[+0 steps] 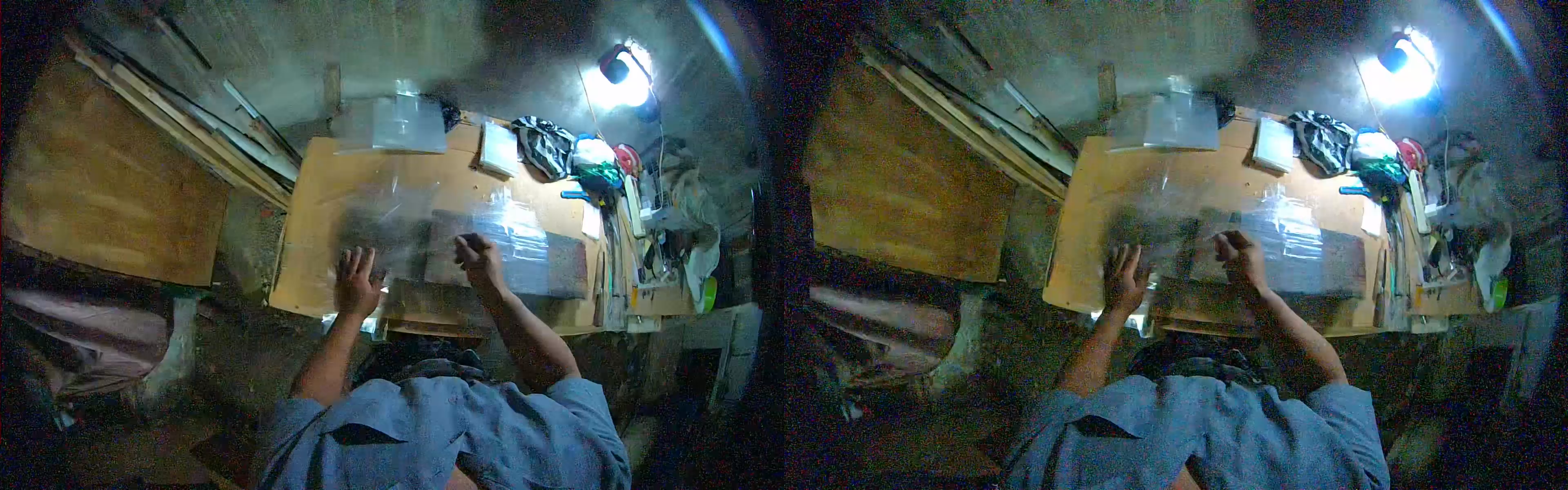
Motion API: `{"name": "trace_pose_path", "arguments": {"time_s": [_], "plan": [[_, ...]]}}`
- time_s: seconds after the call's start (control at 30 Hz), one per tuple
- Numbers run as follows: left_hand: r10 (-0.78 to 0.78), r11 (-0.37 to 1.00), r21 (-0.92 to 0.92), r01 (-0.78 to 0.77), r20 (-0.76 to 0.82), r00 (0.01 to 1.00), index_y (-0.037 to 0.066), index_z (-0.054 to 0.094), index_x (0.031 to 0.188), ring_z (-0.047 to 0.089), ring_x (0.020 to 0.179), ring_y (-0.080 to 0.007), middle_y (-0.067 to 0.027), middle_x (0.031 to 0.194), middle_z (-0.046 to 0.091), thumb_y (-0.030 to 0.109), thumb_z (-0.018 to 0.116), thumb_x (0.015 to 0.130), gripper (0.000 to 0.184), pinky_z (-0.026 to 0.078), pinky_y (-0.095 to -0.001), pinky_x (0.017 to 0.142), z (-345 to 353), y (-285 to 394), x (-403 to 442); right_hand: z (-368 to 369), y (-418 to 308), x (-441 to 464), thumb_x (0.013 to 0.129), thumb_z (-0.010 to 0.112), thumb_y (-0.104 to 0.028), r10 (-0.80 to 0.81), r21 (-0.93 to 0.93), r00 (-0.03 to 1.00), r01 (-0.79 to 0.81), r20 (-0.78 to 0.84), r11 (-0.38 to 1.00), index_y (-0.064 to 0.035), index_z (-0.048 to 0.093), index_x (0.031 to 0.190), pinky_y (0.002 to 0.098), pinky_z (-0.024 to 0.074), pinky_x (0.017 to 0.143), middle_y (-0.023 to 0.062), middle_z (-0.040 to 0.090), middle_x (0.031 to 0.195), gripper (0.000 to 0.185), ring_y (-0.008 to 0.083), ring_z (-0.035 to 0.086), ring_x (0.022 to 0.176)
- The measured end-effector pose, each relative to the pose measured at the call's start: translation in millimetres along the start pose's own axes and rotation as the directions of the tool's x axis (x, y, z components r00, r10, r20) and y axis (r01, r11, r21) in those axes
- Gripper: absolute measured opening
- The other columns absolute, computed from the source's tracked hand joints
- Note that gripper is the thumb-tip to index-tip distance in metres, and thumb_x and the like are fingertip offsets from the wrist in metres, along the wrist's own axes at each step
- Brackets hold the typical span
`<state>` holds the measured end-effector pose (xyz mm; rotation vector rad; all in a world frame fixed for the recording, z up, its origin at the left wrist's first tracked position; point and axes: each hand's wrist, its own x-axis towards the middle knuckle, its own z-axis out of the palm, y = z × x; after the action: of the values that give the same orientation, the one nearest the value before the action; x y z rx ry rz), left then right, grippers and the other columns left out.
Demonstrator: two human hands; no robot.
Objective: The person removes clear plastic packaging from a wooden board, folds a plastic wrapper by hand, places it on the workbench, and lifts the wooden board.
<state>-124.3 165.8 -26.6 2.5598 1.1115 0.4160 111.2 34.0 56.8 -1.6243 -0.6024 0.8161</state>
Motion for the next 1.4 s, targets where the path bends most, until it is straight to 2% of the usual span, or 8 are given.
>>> {"name": "trace_pose_path", "arguments": {"time_s": [0.23, 0.5, 0.6, 0.67, 0.8, 0.97, 1.2, 1.4], "plan": [[-0.016, 1.0, 0.003, 0.016, -0.007, 1.0, 0.013, 0.042, 0.139, 0.029, 0.133, -0.0424, -0.0222, 0.143, 0.036, 0.04, 0.055, 0.09, 0.057, 0.02, -0.0519, 0.11, -4, 5, 4, -84, 3, -21, 0.091, 0.061, -0.018, -0.008, 0.113, 0.978, 0.033, -0.21, 0.993, -0.0006, 0.061, 0.097, 0.0256, 0.0423, 0.051, 0.0035, 0.058, 0.074, 0.019, 0.0116, 0.056, 0.06], [-0.029, 0.999, 0.029, 0.027, 0.048, 0.998, 0.015, 0.042, 0.138, 0.025, 0.135, -0.0414, -0.0198, 0.144, 0.036, 0.039, 0.061, 0.085, 0.061, 0.021, -0.051, 0.11, -5, 3, 4, -167, 62, -32, 0.089, 0.063, -0.024, 0.169, 0.067, 0.911, -0.155, -0.377, 0.986, -0.005, 0.062, 0.098, 0.0233, 0.0397, 0.046, 0.0017, 0.057, 0.072, 0.021, 0.0096, 0.055, 0.056], [0.026, 0.999, 0.023, -0.026, 0.019, 0.999, 0.013, 0.044, 0.137, 0.029, 0.133, -0.042, -0.0203, 0.141, 0.039, 0.038, 0.064, 0.083, 0.063, 0.021, -0.05, 0.11, -3, -1, 5, -195, 108, -23, 0.087, 0.064, -0.022, 0.123, -0.051, 0.906, -0.157, -0.404, 0.986, -0.0024, 0.064, 0.094, 0.0258, 0.0435, 0.05, 0.0037, 0.061, 0.073, 0.021, 0.0127, 0.058, 0.059], [0.059, 0.997, 0.053, -0.059, 0.013, 0.998, 0.012, 0.047, 0.135, 0.033, 0.13, -0.0423, -0.0205, 0.138, 0.044, 0.037, 0.066, 0.081, 0.062, 0.022, -0.0503, 0.11, -4, -2, 4, -206, 125, -21, 0.085, 0.065, -0.021, -0.046, -0.436, 0.91, -0.153, -0.413, 0.887, 0.001, 0.065, 0.09, 0.0296, 0.0476, 0.058, 0.0074, 0.065, 0.076, 0.023, 0.0161, 0.061, 0.065], [0.057, 0.996, 0.07, -0.063, 0.081, 0.995, 0.012, 0.05, 0.133, 0.032, 0.132, -0.0405, -0.0187, 0.14, 0.042, 0.035, 0.065, 0.082, 0.057, 0.02, -0.0495, 0.111, -6, -3, 4, -204, 115, -29, 0.081, 0.067, -0.022, -0.052, -0.495, 0.907, -0.179, -0.418, 0.85, 0.0025, 0.066, 0.089, 0.0336, 0.0494, 0.066, 0.0129, 0.068, 0.081, 0.025, 0.0217, 0.064, 0.072], [0.178, 0.982, 0.059, -0.18, 0.037, 0.983, 0.012, 0.063, 0.118, 0.042, 0.127, -0.0352, -0.0139, 0.129, 0.054, 0.031, 0.068, 0.079, 0.043, 0.028, -0.0488, 0.106, -5, -10, 6, -202, 104, -34, 0.077, 0.072, -0.028, -0.264, -0.691, 0.849, -0.153, -0.458, 0.706, -0.0031, 0.063, 0.091, 0.0399, 0.0504, 0.071, 0.0173, 0.067, 0.082, 0.03, 0.0325, 0.065, 0.076], [0.288, 0.953, -0.076, -0.292, -0.055, 0.956, 0.011, 0.069, 0.091, 0.054, 0.116, -0.0253, -0.0062, 0.112, 0.066, 0.021, 0.065, 0.08, 0.016, 0.036, -0.0433, 0.099, 15, -29, 4, -188, 93, -46, 0.078, 0.071, -0.025, -0.292, -0.688, 0.847, -0.113, -0.444, 0.717, 0.0006, 0.063, 0.096, 0.0359, 0.0501, 0.073, 0.0166, 0.066, 0.089, 0.032, 0.0282, 0.064, 0.081], [0.294, 0.956, 0.015, -0.293, -0.075, 0.953, 0.011, 0.068, 0.09, 0.057, 0.112, -0.0248, -0.0062, 0.106, 0.067, 0.021, 0.059, 0.084, 0.015, 0.039, -0.0432, 0.095, 15, -31, 5, -155, 61, -59, 0.082, 0.068, -0.021, -0.237, -0.635, 0.872, -0.104, -0.428, 0.765, 0.001, 0.063, 0.097, 0.0328, 0.0498, 0.072, 0.0142, 0.066, 0.089, 0.027, 0.0226, 0.064, 0.079]]}}
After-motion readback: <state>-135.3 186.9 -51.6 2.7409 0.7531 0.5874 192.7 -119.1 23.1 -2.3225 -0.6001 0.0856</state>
